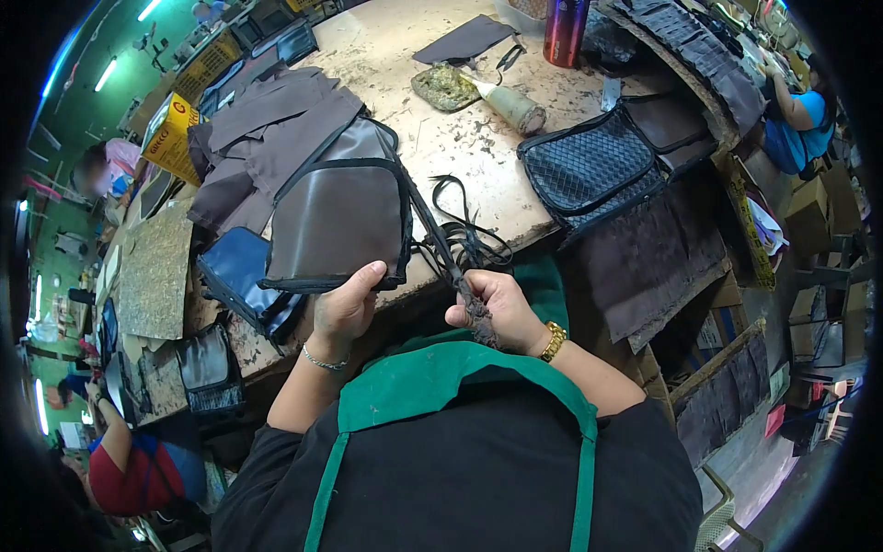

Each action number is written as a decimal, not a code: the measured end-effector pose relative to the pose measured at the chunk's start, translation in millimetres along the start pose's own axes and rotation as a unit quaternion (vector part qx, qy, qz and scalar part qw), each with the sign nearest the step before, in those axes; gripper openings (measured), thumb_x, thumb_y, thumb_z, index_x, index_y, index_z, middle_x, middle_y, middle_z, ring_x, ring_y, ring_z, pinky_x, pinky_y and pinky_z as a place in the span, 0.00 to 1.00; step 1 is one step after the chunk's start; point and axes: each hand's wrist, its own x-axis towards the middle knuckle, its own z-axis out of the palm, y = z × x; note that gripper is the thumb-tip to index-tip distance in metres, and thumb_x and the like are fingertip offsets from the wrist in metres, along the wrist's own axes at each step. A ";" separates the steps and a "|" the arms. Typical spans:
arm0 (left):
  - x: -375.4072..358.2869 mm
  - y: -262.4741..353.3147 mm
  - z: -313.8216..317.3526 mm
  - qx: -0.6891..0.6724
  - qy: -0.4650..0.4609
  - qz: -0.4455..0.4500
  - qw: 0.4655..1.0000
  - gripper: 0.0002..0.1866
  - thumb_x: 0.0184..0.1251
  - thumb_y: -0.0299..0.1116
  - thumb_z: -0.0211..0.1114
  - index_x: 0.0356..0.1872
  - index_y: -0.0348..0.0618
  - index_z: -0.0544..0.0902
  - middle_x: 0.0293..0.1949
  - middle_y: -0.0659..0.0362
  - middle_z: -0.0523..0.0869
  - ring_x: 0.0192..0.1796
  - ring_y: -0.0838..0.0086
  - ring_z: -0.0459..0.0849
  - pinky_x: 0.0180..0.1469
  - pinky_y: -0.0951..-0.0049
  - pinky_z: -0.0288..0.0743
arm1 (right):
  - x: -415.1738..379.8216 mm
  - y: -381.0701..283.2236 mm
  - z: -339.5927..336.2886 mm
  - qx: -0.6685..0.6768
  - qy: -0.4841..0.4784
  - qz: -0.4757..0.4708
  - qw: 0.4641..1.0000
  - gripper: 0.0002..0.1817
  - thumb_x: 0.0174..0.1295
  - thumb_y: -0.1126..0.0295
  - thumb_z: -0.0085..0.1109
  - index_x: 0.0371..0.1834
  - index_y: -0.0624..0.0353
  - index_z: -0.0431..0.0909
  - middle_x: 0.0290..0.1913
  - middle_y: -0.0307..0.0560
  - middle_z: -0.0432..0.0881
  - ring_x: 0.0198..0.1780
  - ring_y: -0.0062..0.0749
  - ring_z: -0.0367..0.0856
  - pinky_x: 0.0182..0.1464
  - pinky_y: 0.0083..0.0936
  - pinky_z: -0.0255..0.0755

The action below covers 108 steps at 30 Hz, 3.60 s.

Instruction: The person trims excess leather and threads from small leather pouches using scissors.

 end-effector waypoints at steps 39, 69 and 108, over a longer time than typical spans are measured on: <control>15.8 53.5 -46.9 0.112 -0.126 -0.065 0.984 0.31 0.40 0.19 0.65 0.52 0.35 0.68 0.47 0.58 0.74 0.50 0.72 0.71 0.54 0.72 0.64 | -22.8 4.0 -20.1 0.004 -0.070 0.052 0.996 0.21 0.42 0.60 0.70 0.16 0.57 0.65 0.18 0.28 0.63 0.22 0.10 0.57 0.21 0.13 0.52; 15.6 42.5 -36.8 -0.116 0.073 -0.033 0.990 0.20 0.51 0.18 0.57 0.49 0.36 0.70 0.42 0.53 0.77 0.43 0.67 0.78 0.46 0.68 0.74 | -30.5 15.2 -27.0 -0.090 -0.079 0.024 0.993 0.18 0.45 0.65 0.68 0.16 0.60 0.65 0.17 0.32 0.62 0.22 0.12 0.56 0.22 0.15 0.53; 3.4 17.5 -25.9 -0.064 0.041 -0.036 0.996 0.20 0.52 0.20 0.58 0.50 0.35 0.70 0.45 0.55 0.76 0.47 0.70 0.75 0.50 0.71 0.69 | -21.2 16.3 -25.5 0.028 -0.129 0.057 0.990 0.23 0.41 0.57 0.70 0.25 0.60 0.65 0.25 0.32 0.64 0.26 0.13 0.59 0.26 0.12 0.57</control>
